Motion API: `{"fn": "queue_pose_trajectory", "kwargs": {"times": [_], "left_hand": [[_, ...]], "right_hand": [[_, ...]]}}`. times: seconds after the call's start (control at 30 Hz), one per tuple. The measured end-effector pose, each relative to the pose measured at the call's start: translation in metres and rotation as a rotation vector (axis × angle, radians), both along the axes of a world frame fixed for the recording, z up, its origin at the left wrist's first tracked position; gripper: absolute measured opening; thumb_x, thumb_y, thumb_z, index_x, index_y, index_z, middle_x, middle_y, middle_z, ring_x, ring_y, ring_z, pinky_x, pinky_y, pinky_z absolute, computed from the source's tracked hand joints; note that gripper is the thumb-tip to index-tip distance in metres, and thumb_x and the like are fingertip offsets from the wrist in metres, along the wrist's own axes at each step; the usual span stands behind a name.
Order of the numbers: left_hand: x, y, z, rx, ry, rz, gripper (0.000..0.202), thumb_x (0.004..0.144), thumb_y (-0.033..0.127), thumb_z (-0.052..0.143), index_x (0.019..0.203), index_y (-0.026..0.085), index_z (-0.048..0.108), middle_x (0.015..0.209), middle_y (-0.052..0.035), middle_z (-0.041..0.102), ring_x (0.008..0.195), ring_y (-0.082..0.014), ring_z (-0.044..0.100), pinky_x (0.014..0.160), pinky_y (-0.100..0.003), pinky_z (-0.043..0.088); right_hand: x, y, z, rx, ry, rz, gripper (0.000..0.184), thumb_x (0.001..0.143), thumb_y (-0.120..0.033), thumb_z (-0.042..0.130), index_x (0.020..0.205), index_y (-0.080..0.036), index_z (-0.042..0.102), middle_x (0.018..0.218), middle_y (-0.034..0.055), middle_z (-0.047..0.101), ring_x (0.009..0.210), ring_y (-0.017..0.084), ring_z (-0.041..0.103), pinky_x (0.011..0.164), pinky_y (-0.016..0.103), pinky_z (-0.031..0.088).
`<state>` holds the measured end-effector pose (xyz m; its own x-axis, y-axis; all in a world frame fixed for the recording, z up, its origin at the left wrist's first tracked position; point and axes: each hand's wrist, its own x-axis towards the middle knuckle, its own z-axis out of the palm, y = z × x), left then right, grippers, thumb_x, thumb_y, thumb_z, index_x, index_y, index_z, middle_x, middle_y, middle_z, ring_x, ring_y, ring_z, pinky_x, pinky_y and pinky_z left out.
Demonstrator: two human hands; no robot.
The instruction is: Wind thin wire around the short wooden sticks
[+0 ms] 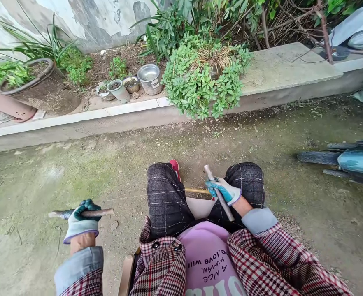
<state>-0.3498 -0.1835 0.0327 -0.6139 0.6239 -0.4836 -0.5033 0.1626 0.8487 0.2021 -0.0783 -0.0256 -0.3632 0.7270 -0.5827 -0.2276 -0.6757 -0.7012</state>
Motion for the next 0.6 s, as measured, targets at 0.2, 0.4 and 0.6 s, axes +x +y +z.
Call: {"fn": "queue_pose_trajectory", "kwargs": {"times": [0.2,0.4,0.6], "left_hand": [[-0.006,-0.024,-0.009,-0.102,-0.165,0.438,0.040,0.054,-0.002,0.052,0.089,0.017,0.058,0.069,0.0056,0.059,0.049,-0.0072,0.053,0.052,-0.016,0.052],[-0.008,-0.030,-0.017,-0.124,-0.167,0.446,0.040,0.055,-0.003,0.051,0.089,0.017,0.057,0.071,0.0052,0.058,0.048,-0.0072,0.051,0.053,-0.016,0.051],[-0.012,-0.026,-0.017,-0.141,-0.099,0.374,0.038,0.057,-0.002,0.053,0.089,0.017,0.057,0.071,0.0048,0.051,0.051,-0.0064,0.049,0.056,-0.014,0.050]], "right_hand": [[0.009,0.009,0.014,0.001,0.091,-0.108,0.045,0.048,-0.030,0.098,0.073,-0.020,0.062,0.060,-0.0043,0.061,0.047,0.009,0.051,0.042,0.023,0.047],[0.043,0.037,0.055,0.108,0.184,-0.201,0.034,0.059,-0.025,0.091,0.083,-0.021,0.067,0.061,-0.0073,0.055,0.047,0.006,0.037,0.041,0.021,0.032],[0.064,0.035,0.084,0.260,0.136,-0.155,0.026,0.064,-0.026,0.087,0.086,-0.020,0.074,0.064,-0.0032,0.057,0.051,0.010,0.045,0.046,0.026,0.035]]}}
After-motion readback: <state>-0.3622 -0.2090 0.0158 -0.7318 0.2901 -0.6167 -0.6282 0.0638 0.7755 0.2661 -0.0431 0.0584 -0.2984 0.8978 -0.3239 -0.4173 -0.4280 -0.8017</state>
